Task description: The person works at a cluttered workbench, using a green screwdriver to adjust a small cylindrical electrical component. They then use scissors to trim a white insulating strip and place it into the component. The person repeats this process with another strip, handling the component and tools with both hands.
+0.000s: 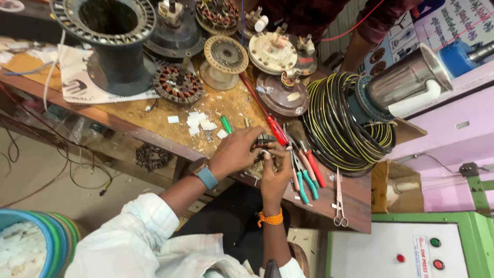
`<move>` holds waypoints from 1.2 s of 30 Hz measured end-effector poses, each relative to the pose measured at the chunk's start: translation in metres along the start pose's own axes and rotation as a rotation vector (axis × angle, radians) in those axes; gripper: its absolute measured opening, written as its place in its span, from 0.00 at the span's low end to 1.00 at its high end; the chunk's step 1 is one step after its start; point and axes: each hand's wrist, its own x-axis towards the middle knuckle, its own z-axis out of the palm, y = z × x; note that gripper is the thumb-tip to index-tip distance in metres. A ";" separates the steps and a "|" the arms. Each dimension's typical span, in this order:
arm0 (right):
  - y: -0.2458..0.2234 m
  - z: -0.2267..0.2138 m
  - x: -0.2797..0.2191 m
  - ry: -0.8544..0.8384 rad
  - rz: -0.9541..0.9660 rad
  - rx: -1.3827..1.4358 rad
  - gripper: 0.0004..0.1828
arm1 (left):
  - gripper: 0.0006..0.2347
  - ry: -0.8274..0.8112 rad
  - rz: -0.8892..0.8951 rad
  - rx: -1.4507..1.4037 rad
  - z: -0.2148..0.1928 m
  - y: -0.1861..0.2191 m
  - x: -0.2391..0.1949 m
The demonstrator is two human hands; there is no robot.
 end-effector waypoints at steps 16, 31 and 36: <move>-0.022 0.007 0.000 -0.021 -0.014 -0.134 0.05 | 0.16 -0.032 -0.023 -0.013 -0.002 -0.009 -0.004; -0.032 0.001 0.000 -0.043 -0.074 -0.166 0.05 | 0.14 0.008 0.003 0.029 0.004 -0.006 -0.008; -0.032 -0.002 -0.003 -0.016 0.078 -0.172 0.04 | 0.13 -0.012 -0.006 0.071 0.007 -0.010 -0.011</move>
